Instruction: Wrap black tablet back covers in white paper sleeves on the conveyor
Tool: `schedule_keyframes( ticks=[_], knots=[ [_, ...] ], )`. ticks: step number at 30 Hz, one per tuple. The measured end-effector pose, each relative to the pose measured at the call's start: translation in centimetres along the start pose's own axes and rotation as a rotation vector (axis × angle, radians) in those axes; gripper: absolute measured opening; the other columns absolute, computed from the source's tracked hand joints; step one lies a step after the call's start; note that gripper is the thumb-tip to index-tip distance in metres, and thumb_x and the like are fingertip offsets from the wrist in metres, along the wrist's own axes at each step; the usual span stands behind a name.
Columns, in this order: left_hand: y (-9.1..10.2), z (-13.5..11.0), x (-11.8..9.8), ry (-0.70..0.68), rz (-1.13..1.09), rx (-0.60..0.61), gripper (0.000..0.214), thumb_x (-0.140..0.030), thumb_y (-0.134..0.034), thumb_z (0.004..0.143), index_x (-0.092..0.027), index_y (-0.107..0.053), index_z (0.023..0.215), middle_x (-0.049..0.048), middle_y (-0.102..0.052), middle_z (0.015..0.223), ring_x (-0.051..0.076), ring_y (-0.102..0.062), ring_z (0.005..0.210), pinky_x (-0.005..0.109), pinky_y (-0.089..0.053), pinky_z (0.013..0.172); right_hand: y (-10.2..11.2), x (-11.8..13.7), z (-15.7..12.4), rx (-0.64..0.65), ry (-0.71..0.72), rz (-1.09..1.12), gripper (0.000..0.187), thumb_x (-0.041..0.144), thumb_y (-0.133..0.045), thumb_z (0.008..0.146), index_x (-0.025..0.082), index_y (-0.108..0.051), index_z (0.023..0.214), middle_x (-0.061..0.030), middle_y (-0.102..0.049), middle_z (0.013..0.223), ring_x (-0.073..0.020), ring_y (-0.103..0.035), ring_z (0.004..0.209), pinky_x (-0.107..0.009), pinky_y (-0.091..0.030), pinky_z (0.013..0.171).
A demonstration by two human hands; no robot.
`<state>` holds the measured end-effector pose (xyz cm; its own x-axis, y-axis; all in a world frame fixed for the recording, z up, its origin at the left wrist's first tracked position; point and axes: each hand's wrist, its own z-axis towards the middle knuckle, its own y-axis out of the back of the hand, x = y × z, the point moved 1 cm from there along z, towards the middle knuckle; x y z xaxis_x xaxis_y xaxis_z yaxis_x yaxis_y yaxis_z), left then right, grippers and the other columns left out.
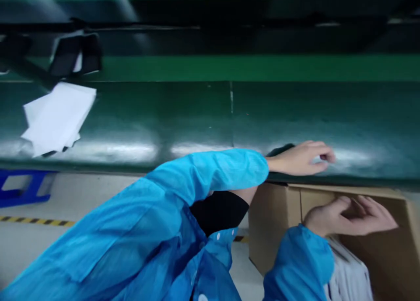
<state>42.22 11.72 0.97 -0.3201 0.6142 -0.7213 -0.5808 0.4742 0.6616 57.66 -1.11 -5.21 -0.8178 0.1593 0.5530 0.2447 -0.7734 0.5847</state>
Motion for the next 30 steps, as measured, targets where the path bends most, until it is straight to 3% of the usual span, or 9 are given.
schedule_keyframes(
  ticks=[2, 5, 10, 13, 15, 18, 22, 28, 30],
  knots=[
    [3.8, -5.3, 2.4, -0.131, -0.006, 0.047, 0.026, -0.014, -0.056, 0.107, -0.025, -0.079, 0.108, 0.0164, -0.07, 0.135, 0.019, -0.064, 0.13, 0.031, -0.046, 0.12, -0.7, 2.9, 0.3, -0.078, 0.088, 0.151, 0.02, 0.043, -0.055, 0.086, 0.04, -0.068, 0.101, -0.0233, -0.062, 0.113, -0.0502, -0.068, 0.111, -0.075, -0.05, 0.077],
    [11.9, -13.9, 9.5, -0.15, 0.058, -0.087, 0.02, -0.016, -0.057, 0.101, -0.023, -0.075, 0.106, 0.016, -0.07, 0.126, 0.031, -0.062, 0.129, 0.05, -0.048, 0.116, -3.4, 7.0, 0.2, 0.155, 0.217, 0.187, 0.009, 0.045, -0.062, 0.083, 0.036, -0.062, 0.084, -0.0187, -0.065, 0.093, -0.0485, -0.07, 0.098, -0.069, -0.054, 0.073],
    [27.9, -29.6, 23.3, 0.478, 0.26, -0.751, 0.024, -0.023, -0.067, 0.083, -0.019, -0.069, 0.107, 0.0195, -0.062, 0.127, 0.039, -0.047, 0.132, 0.063, -0.033, 0.115, -10.7, 15.2, -1.0, 0.524, 0.497, 0.063, 0.016, 0.04, -0.056, 0.081, 0.028, -0.062, 0.091, -0.0151, -0.066, 0.088, -0.0404, -0.067, 0.088, -0.063, -0.056, 0.084],
    [34.6, -38.4, 27.2, 0.873, 0.318, -1.027, 0.042, -0.035, -0.073, 0.076, -0.019, -0.068, 0.115, 0.0165, -0.058, 0.136, 0.035, -0.032, 0.138, 0.058, -0.025, 0.121, -14.8, 21.2, -2.6, 0.651, 0.644, 0.049, 0.026, 0.038, -0.05, 0.09, 0.022, -0.066, 0.104, -0.0174, -0.067, 0.103, -0.0353, -0.066, 0.095, -0.051, -0.055, 0.081],
    [37.0, -42.3, 27.8, 0.951, 0.379, -1.16, 0.04, -0.039, -0.076, 0.074, -0.024, -0.069, 0.109, 0.0147, -0.058, 0.14, 0.034, -0.026, 0.143, 0.055, -0.018, 0.124, -16.9, 25.2, -4.1, 0.685, 0.753, 0.065, 0.028, 0.036, -0.048, 0.094, 0.021, -0.068, 0.107, -0.0173, -0.067, 0.109, -0.0325, -0.066, 0.094, -0.044, -0.052, 0.077],
    [38.6, -44.1, 28.1, 1.02, 0.458, -1.177, 0.022, -0.036, -0.077, 0.08, -0.027, -0.071, 0.099, 0.0117, -0.058, 0.146, 0.031, -0.026, 0.146, 0.053, -0.013, 0.127, -19.2, 30.8, -6.6, 0.713, 0.883, 0.132, 0.027, 0.032, -0.047, 0.097, 0.02, -0.069, 0.108, -0.0149, -0.066, 0.109, -0.0279, -0.064, 0.088, -0.039, -0.049, 0.074],
    [39.5, -42.2, 29.0, 1.164, 0.428, -1.027, 0.005, -0.015, -0.067, 0.097, -0.019, -0.07, 0.096, 0.0078, -0.067, 0.133, 0.021, -0.037, 0.127, 0.053, -0.021, 0.125, -20.7, 35.9, -9.4, 0.759, 0.972, 0.196, 0.024, 0.027, -0.047, 0.099, 0.02, -0.069, 0.107, -0.0133, -0.066, 0.107, -0.0254, -0.062, 0.085, -0.037, -0.047, 0.074],
    [42.5, -41.5, 28.1, 1.152, 0.49, -0.847, 0.026, 0.003, -0.075, 0.083, -0.018, -0.062, 0.076, 0.0008, -0.062, 0.146, 0.015, -0.025, 0.141, 0.051, 0.014, 0.132, -21.2, 37.6, -10.0, 0.823, 0.943, 0.291, 0.019, 0.023, -0.048, 0.098, 0.021, -0.067, 0.099, -0.0106, -0.067, 0.101, -0.024, -0.061, 0.084, -0.035, -0.045, 0.074],
    [43.8, -42.2, 27.7, 1.175, 0.489, -0.785, 0.031, 0.0, -0.081, 0.079, -0.018, -0.058, 0.069, 0.0001, -0.062, 0.144, 0.016, -0.026, 0.137, 0.053, 0.011, 0.131, -21.2, 37.5, -9.8, 0.853, 0.912, 0.329, 0.018, 0.023, -0.048, 0.098, 0.022, -0.066, 0.097, -0.01, -0.067, 0.1, -0.0237, -0.061, 0.084, -0.035, -0.045, 0.074]
  ],
)
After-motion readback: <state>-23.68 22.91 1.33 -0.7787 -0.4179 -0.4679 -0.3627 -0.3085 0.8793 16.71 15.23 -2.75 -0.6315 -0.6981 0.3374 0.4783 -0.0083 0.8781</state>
